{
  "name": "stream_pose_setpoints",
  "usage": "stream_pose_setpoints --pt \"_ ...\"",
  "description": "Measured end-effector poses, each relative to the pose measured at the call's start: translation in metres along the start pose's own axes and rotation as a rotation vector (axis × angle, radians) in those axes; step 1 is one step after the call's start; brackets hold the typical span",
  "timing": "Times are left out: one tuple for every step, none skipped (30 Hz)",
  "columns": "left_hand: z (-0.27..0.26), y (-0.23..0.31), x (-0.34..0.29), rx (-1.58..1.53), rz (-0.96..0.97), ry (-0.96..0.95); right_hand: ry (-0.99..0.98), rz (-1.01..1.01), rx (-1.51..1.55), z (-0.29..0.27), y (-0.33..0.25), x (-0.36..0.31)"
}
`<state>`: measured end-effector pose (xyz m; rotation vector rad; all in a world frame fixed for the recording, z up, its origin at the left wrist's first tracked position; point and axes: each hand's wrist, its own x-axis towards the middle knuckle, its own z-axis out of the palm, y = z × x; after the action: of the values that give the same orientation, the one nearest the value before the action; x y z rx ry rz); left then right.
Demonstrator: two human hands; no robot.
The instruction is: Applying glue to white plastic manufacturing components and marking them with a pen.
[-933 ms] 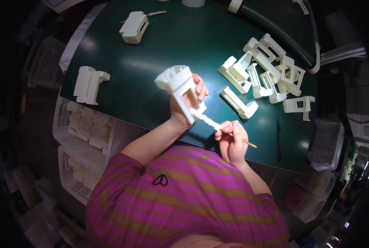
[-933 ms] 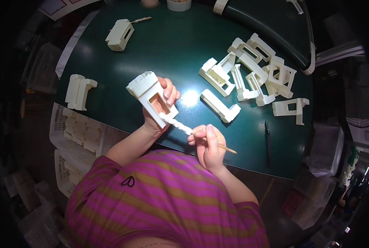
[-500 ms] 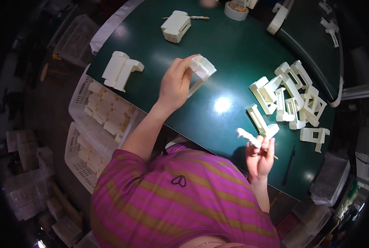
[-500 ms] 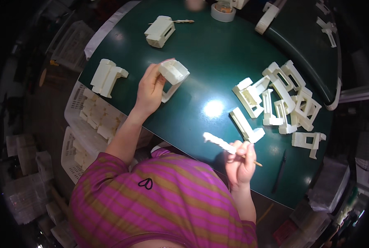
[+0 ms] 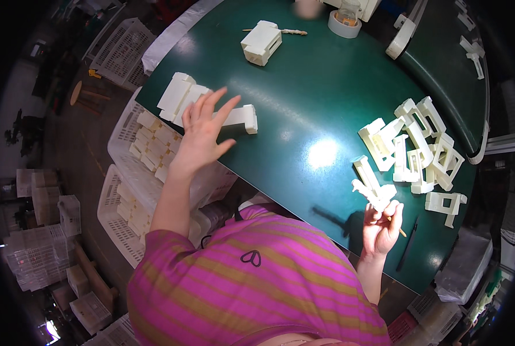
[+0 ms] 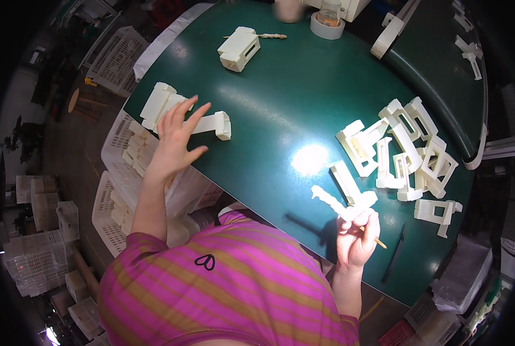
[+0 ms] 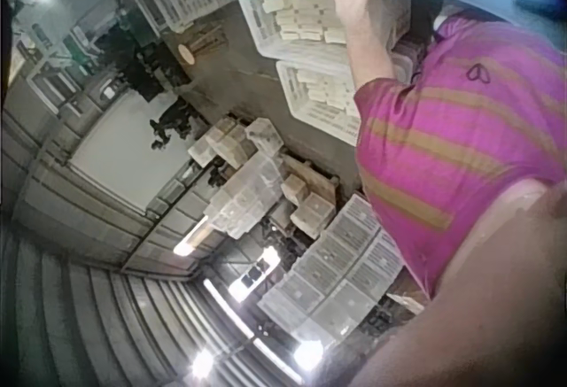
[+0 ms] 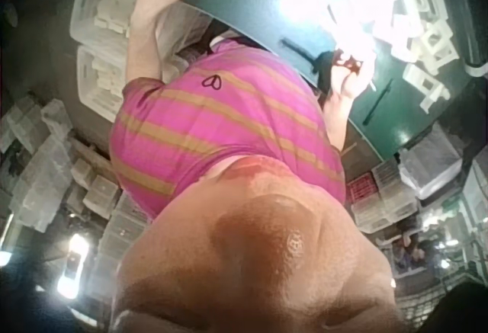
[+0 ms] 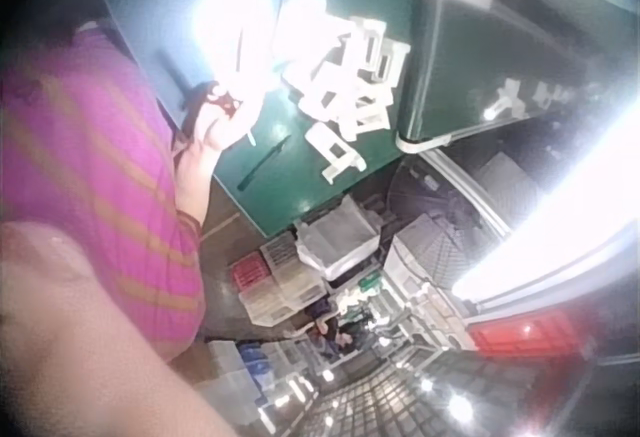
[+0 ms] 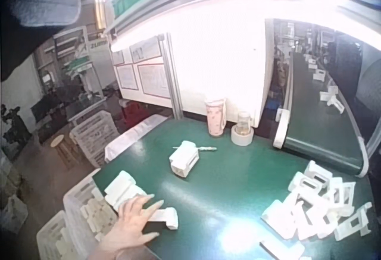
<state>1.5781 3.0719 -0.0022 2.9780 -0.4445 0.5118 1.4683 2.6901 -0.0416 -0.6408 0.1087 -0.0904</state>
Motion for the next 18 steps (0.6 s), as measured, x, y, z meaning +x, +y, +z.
stream_pose_setpoints --pt "-0.004 0.005 0.001 -0.023 -0.009 -0.021 -0.009 -0.032 -0.019 0.0 -0.001 0.002" --pt "-0.005 0.012 0.001 -0.089 -0.102 -0.063 0.016 -0.017 -0.031 0.0 -0.002 0.003" --pt "-0.004 0.02 0.001 -0.144 -0.2 -0.069 -0.001 -0.032 -0.036 0.001 -0.002 0.005" --pt "0.0 0.028 0.001 -0.149 -0.208 -0.109 -0.06 -0.059 -0.029 0.001 -0.002 0.007" --pt "0.006 0.034 0.003 -0.133 -0.181 -0.087 -0.007 -0.04 -0.023 0.003 -0.001 0.009" --pt "0.012 0.039 0.003 -0.126 -0.178 -0.111 -0.018 -0.034 -0.021 0.004 0.0 0.01" --pt "0.015 0.039 -0.001 -0.118 -0.116 -0.012 -0.075 -0.024 -0.024 0.004 0.001 0.011" --pt "0.017 0.037 -0.006 -0.114 -0.107 0.012 -0.128 -0.017 -0.027 0.005 0.002 0.012" --pt "0.018 0.035 -0.013 -0.158 -0.099 0.005 -0.129 -0.017 -0.027 0.004 0.002 0.011" --pt "0.018 0.031 -0.022 -0.203 -0.082 0.024 -0.122 -0.032 -0.063 0.003 0.002 0.01" --pt "0.017 0.026 -0.031 -0.249 -0.114 0.011 -0.115 -0.052 -0.084 0.002 0.002 0.009" --pt "0.015 0.021 -0.04 -0.248 -0.133 -0.03 -0.111 -0.045 -0.095 0.0 0.002 0.008" --pt "0.014 0.015 -0.048 -0.244 -0.139 0.009 -0.072 -0.038 -0.099 -0.001 0.001 0.007" --pt "0.014 0.009 -0.055 -0.24 -0.142 0.053 -0.037 -0.04 -0.092 -0.003 0.001 0.006" --pt "0.013 0.006 -0.065 -0.245 -0.178 0.038 -0.02 -0.044 -0.103 -0.005 0.0 0.005" --pt "0.013 0.001 -0.071 -0.243 -0.184 0.022 -0.016 -0.042 -0.101 -0.006 0.0 0.005" --pt "0.014 -0.004 -0.077 -0.226 -0.188 0.05 -0.016 -0.041 -0.099 -0.007 0.0 0.006" --pt "0.016 -0.009 -0.082 -0.211 -0.193 0.091 -0.018 -0.04 -0.098 -0.008 0.001 0.007"
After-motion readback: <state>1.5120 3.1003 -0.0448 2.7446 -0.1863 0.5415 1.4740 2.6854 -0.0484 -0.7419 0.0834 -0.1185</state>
